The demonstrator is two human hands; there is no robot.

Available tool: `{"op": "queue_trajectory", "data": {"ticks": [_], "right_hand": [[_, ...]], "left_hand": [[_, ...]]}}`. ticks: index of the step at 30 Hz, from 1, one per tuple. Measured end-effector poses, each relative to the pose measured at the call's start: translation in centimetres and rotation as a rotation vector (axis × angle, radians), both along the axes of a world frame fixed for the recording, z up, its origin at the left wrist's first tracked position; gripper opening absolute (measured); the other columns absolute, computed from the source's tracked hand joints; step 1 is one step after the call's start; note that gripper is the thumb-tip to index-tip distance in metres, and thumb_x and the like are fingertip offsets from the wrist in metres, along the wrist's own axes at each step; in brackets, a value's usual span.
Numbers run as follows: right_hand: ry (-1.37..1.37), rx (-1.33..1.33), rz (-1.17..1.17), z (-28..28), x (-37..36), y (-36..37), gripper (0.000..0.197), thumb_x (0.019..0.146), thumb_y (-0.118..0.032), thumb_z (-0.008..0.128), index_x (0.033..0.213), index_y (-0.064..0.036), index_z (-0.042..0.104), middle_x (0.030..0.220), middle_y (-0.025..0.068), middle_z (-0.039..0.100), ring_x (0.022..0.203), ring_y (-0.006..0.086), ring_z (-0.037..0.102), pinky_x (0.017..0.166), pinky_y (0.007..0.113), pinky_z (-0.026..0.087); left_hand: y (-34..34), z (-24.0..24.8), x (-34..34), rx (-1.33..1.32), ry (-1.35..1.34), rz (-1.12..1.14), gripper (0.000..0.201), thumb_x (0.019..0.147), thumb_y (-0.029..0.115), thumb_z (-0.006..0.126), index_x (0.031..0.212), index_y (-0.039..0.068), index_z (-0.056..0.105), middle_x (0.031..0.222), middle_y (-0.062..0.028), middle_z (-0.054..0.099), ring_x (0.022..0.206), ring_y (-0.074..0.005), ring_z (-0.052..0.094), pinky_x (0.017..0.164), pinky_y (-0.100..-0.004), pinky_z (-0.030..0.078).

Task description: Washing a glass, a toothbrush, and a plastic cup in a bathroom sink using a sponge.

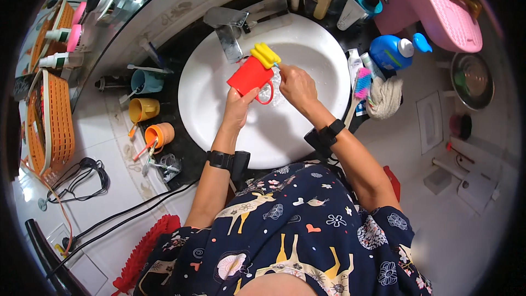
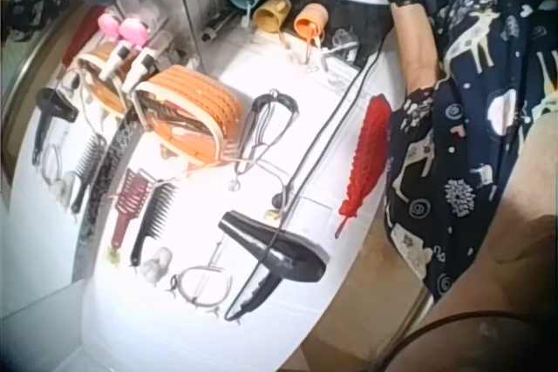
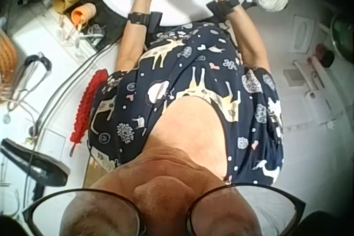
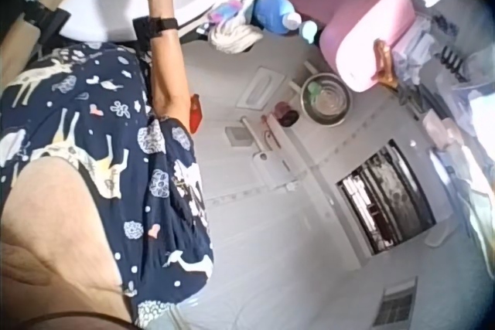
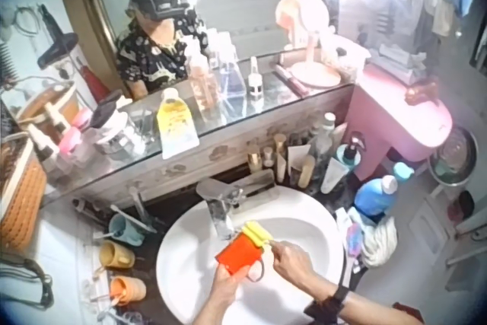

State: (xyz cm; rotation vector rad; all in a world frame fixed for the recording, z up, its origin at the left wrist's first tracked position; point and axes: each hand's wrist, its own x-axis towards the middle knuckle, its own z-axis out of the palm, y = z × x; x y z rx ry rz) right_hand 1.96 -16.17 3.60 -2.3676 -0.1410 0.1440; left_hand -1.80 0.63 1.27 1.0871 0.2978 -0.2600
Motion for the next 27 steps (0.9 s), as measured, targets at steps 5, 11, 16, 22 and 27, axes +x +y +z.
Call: {"op": "queue_trajectory", "data": {"ticks": [5, 11, 16, 22, 27], "right_hand": [[-0.236, -0.344, 0.166, 2.2, -1.7, 0.5, 0.033, 0.071, -0.002, 0.050, 0.104, -0.0014, 0.050, 0.072, 0.0150, 0.055, 0.060, 0.0316, 0.059, 0.053, 0.040, 0.048], [-0.294, -0.318, 0.326, 2.9, -2.5, 0.2, 0.039, 0.070, 0.000, 0.050, 0.109, -0.0022, 0.048, 0.072, 0.0141, 0.056, 0.057, 0.0309, 0.058, 0.049, 0.040, 0.047], [-0.291, -0.321, 0.128, 0.9, 0.1, 0.7, 0.034, 0.069, 0.000, 0.051, 0.103, -0.0052, 0.051, 0.072, 0.0155, 0.058, 0.058, 0.0326, 0.058, 0.049, 0.042, 0.046], [-0.285, -0.278, 0.366, 1.8, -4.2, 3.1, 0.033, 0.071, -0.003, 0.049, 0.104, 0.0002, 0.047, 0.069, 0.0147, 0.057, 0.051, 0.0286, 0.059, 0.044, 0.038, 0.048], [-0.276, -0.303, 0.176, 0.8, 1.6, 1.4, 0.028, 0.074, -0.007, 0.050, 0.101, -0.0011, 0.047, 0.069, 0.0150, 0.058, 0.057, 0.0317, 0.060, 0.049, 0.042, 0.048]], "left_hand": [[0.1, 0.7, 1.8, -0.293, 0.007, 0.120, 0.037, 0.092, 0.023, 0.044, 0.118, -0.001, 0.042, 0.117, -0.0123, 0.051, 0.107, -0.0212, 0.050, 0.091, -0.0352, 0.040], [0.0, -1.0, 2.8, -0.325, 0.081, 0.138, 0.043, 0.096, 0.032, 0.029, 0.121, -0.001, 0.040, 0.121, -0.0133, 0.048, 0.112, -0.0240, 0.047, 0.094, -0.0377, 0.038], [-1.7, -0.7, 3.1, -0.373, 0.014, 0.123, 0.041, 0.096, 0.032, 0.032, 0.123, 0.002, 0.038, 0.123, -0.0115, 0.046, 0.112, -0.0234, 0.046, 0.095, -0.0366, 0.037], [-0.5, 0.4, 3.2, -0.443, 0.184, 0.262, 0.060, 0.092, 0.051, 0.023, 0.124, 0.003, 0.038, 0.124, -0.0106, 0.046, 0.114, -0.0239, 0.044, 0.097, -0.0381, 0.035], [-1.0, 0.9, 3.6, -0.461, 0.031, 0.074, 0.074, 0.088, 0.060, 0.018, 0.126, -0.002, 0.035, 0.125, -0.0140, 0.045, 0.115, -0.0257, 0.043, 0.100, -0.0399, 0.031]]}}
